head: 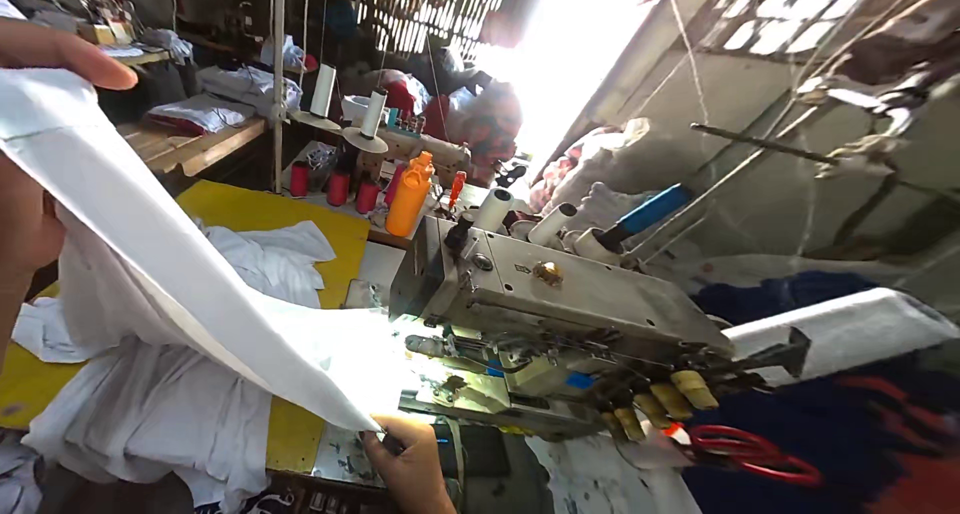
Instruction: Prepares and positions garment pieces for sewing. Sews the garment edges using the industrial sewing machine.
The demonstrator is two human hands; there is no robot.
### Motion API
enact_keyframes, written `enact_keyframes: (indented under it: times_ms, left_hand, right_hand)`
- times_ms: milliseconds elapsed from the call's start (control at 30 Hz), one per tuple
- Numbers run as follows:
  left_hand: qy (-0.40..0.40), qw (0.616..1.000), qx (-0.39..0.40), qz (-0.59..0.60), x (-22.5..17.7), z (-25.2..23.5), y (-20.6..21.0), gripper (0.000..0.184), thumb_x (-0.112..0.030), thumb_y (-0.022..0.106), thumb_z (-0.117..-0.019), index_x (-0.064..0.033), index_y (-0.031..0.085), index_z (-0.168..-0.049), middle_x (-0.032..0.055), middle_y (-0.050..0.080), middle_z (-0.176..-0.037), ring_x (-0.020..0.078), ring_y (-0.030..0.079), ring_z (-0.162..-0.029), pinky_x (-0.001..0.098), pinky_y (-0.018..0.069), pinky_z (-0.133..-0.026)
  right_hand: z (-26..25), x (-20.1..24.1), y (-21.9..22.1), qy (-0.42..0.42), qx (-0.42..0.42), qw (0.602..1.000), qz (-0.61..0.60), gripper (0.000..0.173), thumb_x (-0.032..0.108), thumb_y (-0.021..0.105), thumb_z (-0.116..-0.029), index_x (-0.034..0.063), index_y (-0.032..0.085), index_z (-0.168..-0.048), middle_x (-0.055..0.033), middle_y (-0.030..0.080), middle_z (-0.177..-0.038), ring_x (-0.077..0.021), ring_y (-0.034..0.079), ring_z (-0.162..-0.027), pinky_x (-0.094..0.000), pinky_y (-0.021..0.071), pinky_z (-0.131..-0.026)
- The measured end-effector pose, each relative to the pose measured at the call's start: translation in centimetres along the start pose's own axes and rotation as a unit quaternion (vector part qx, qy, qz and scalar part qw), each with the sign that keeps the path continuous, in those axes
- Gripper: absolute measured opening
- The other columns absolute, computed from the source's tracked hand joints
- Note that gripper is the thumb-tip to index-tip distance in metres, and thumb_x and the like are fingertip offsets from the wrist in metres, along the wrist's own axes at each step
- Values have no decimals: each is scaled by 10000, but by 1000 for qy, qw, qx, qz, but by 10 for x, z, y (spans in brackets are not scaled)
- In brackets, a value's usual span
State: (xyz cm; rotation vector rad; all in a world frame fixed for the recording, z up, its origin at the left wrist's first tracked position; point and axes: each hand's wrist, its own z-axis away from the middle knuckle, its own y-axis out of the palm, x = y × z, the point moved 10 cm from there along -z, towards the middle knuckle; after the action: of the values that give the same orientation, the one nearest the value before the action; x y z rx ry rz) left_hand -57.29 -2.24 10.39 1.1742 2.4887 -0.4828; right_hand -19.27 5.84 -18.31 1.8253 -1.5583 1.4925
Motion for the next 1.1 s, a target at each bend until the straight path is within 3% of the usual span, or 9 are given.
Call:
enact_keyframes:
  times_ms: [133, 233, 400, 533, 633, 700, 800, 900, 1100]
  left_hand:
    - [-57, 998, 36, 17, -5, 13, 23, 230, -114, 524, -978, -70, 632, -1176, -19, 673, -1202, 62, 631, -1095, 231, 521, -954]
    - [-63, 995, 71, -26, -19, 22, 39, 229, -170, 599, -961, -115, 701, -1158, -34, 680, -1175, 64, 606, -1107, 279, 474, -994]
    - [-95, 991, 85, -49, -30, 42, 66, 240, -73, 508, -965, -105, 706, -1096, -72, 699, -1091, 2, 638, -1037, 205, 523, -932]
    - [-86, 992, 87, -25, -35, 54, 81, 199, -82, 570, -959, -144, 746, -1028, -112, 731, -989, -39, 664, -910, 152, 549, -826]
    - [-126, 982, 127, -54, -43, 57, 96, 208, -41, 590, -859, -105, 751, -974, -99, 741, -917, -49, 670, -829, 139, 563, -768]
    - [-113, 980, 153, -54, -42, 61, 105, 196, -79, 611, -833, -128, 757, -955, -101, 741, -913, -34, 675, -829, 145, 567, -760]
    - [-63, 978, 198, -30, -33, 73, 114, 146, -231, 662, -928, -200, 759, -1032, -106, 734, -954, -5, 681, -845, 151, 578, -749]
    - [-49, 972, 224, -45, -36, 75, 129, 146, -218, 663, -893, -207, 766, -997, -120, 727, -893, -24, 671, -794, 148, 574, -699]
    - [-53, 953, 288, -74, -36, 87, 155, 141, -196, 674, -873, -185, 778, -968, -128, 727, -893, -30, 664, -800, 155, 574, -700]
  right_hand:
    - [1, 1, -1, -19, -12, 1000, -1, 102, 119, 715, -868, 57, 794, -889, -2, 737, -768, 7, 614, -617, -184, 526, -582]
    - [2, 0, 1, -23, -1, 1000, -20, 113, 100, 713, -880, 53, 800, -935, -14, 764, -832, -8, 667, -684, -194, 572, -648]
    - [2, 1, 2, -36, -5, 999, -40, 109, 76, 711, -874, 36, 798, -926, -32, 773, -856, -24, 696, -729, -200, 591, -687]
    - [1, 3, 0, -40, -10, 998, -48, 106, 73, 713, -872, 32, 792, -929, -30, 768, -852, -11, 672, -695, -179, 570, -653]
    - [0, 2, -1, -35, -15, 998, -46, 103, 70, 713, -865, 31, 793, -915, -25, 762, -824, -4, 660, -665, -171, 562, -625]
    - [0, 1, 0, -30, -7, 998, -47, 110, 77, 710, -871, 39, 794, -930, -19, 763, -836, -3, 653, -661, -173, 559, -622]
    - [0, -2, 2, -19, 10, 999, -45, 118, 92, 708, -896, 53, 796, -964, -17, 769, -878, -14, 675, -704, -183, 577, -664]
    - [0, -4, 2, -9, 17, 999, -40, 121, 106, 705, -905, 56, 794, -970, -17, 773, -901, -18, 693, -746, -189, 591, -700]
    - [-4, -1, -1, -8, 16, 1000, -5, 125, 172, 705, -900, 79, 789, -915, 21, 741, -808, 28, 637, -676, -152, 548, -645]
